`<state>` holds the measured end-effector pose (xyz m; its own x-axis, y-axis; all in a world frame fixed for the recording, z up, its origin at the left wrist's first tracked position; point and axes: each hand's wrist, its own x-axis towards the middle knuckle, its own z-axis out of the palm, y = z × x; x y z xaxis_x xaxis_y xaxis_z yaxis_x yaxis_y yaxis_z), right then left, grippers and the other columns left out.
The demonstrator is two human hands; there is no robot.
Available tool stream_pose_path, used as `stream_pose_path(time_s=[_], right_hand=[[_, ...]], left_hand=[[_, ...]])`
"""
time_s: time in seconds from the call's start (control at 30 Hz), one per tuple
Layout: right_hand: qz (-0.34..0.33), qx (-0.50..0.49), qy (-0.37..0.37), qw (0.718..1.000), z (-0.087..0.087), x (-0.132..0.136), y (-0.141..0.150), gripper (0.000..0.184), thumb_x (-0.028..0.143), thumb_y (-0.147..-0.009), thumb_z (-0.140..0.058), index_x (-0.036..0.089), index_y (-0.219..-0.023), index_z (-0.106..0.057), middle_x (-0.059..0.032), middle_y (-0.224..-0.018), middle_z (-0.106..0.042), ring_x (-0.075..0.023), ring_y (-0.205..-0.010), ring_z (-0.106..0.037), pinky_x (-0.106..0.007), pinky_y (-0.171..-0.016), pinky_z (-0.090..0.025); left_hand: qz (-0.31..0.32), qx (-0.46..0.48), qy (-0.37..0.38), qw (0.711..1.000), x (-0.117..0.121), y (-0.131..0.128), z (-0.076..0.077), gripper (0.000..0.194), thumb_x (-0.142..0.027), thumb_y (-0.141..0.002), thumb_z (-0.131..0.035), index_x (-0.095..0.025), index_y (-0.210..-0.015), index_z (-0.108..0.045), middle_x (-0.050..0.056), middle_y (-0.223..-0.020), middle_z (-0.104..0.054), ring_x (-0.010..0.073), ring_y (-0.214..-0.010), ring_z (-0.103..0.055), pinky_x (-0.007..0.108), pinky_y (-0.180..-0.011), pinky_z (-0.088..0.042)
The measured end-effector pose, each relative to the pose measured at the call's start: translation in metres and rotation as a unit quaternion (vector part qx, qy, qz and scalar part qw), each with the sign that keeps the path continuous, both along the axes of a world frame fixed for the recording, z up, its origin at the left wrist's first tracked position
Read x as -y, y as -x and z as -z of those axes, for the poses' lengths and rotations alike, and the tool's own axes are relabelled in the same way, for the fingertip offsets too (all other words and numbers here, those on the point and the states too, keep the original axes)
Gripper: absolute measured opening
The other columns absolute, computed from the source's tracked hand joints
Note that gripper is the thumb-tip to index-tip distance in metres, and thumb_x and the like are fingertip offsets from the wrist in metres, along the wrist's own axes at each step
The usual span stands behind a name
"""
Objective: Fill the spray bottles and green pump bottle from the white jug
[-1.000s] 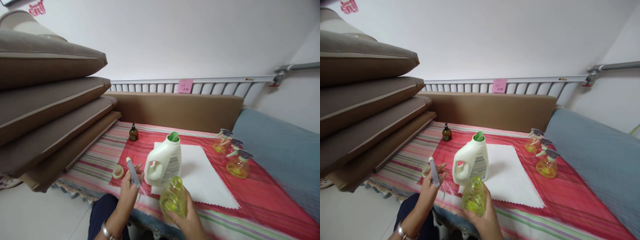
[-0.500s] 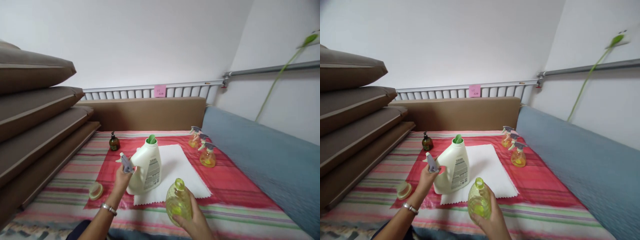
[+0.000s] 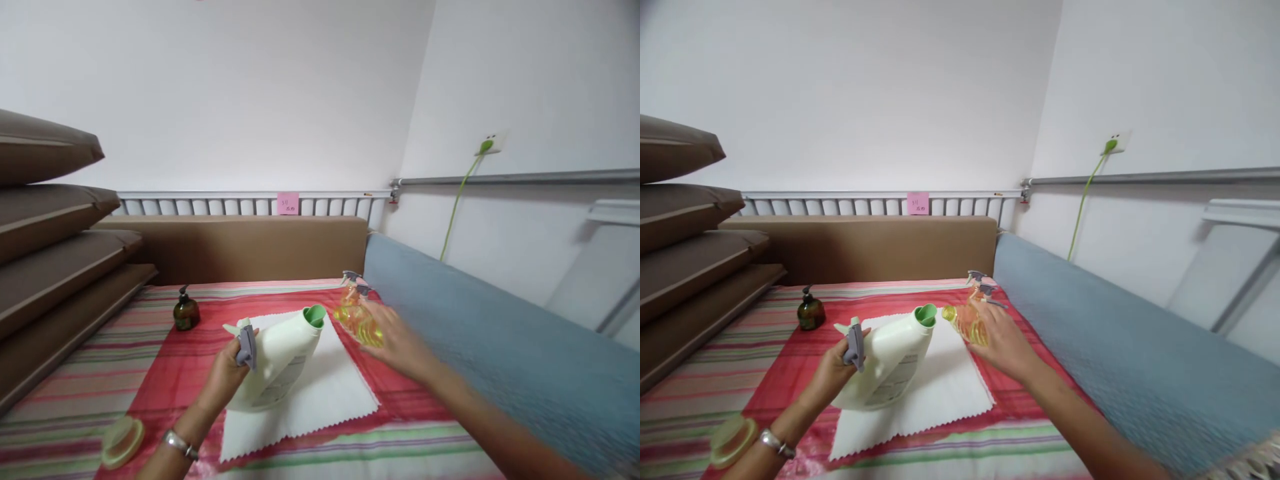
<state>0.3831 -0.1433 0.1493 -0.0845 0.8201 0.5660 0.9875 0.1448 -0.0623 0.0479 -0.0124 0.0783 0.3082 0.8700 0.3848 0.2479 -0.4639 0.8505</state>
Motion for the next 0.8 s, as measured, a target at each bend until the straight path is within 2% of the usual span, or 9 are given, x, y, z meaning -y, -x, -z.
stream_pose_path(time_s=[0.17, 0.37, 0.5, 0.63, 0.8], right_hand=[[-0.003, 0.100, -0.009, 0.995, -0.026, -0.014, -0.005, 0.061, 0.027, -0.074, -0.063, 0.014, -0.130, -0.039, -0.0149, -0.127, -0.054, -0.0268, -0.116, -0.051, -0.042, -0.096, -0.044], [-0.009, 0.165, -0.007, 0.986, -0.037, -0.027, -0.006, 0.067, 0.020, -0.068, -0.066, 0.015, -0.129, -0.042, -0.0158, -0.120, -0.057, -0.0293, -0.113, -0.051, -0.046, -0.094, -0.043], [-0.012, 0.209, -0.004, 0.978, -0.045, -0.029, -0.006, 0.069, 0.010, -0.063, -0.064, 0.015, -0.128, -0.044, -0.0153, -0.118, -0.057, -0.0290, -0.110, -0.052, -0.045, -0.093, -0.042], [-0.014, 0.251, 0.000, 0.968, -0.054, -0.032, -0.005, 0.072, 0.003, -0.060, -0.061, 0.017, -0.129, -0.045, -0.0162, -0.122, -0.054, -0.0311, -0.115, -0.048, -0.047, -0.097, -0.038], [-0.016, 0.290, 0.005, 0.957, -0.065, -0.037, -0.001, 0.073, -0.004, -0.061, -0.052, 0.020, -0.130, -0.045, -0.0150, -0.126, -0.053, -0.0312, -0.119, -0.045, -0.051, -0.101, -0.032]], left_hand=[[0.005, -0.010, -0.030, 0.999, -0.002, -0.003, -0.001, 0.048, -0.015, -0.064, -0.058, -0.017, -0.111, -0.064, 0.006, -0.105, -0.072, 0.0251, -0.090, -0.068, 0.032, -0.081, -0.052], [-0.001, -0.012, -0.036, 0.999, -0.006, -0.006, 0.000, 0.049, -0.014, -0.060, -0.056, -0.018, -0.108, -0.065, 0.004, -0.101, -0.073, 0.0250, -0.088, -0.068, 0.029, -0.076, -0.053], [-0.004, -0.035, -0.043, 0.998, -0.005, -0.008, -0.001, 0.051, -0.011, -0.059, -0.052, -0.018, -0.109, -0.065, 0.003, -0.095, -0.074, 0.0222, -0.081, -0.068, 0.028, -0.074, -0.052], [0.003, -0.041, -0.051, 0.998, -0.004, -0.010, -0.002, 0.052, -0.010, -0.060, -0.050, -0.019, -0.110, -0.064, 0.003, -0.095, -0.073, 0.0222, -0.084, -0.066, 0.029, -0.075, -0.051], [-0.003, -0.050, -0.046, 0.998, -0.001, -0.010, -0.004, 0.046, -0.011, -0.059, -0.050, -0.019, -0.102, -0.067, 0.003, -0.091, -0.073, 0.0219, -0.081, -0.066, 0.029, -0.073, -0.050]])
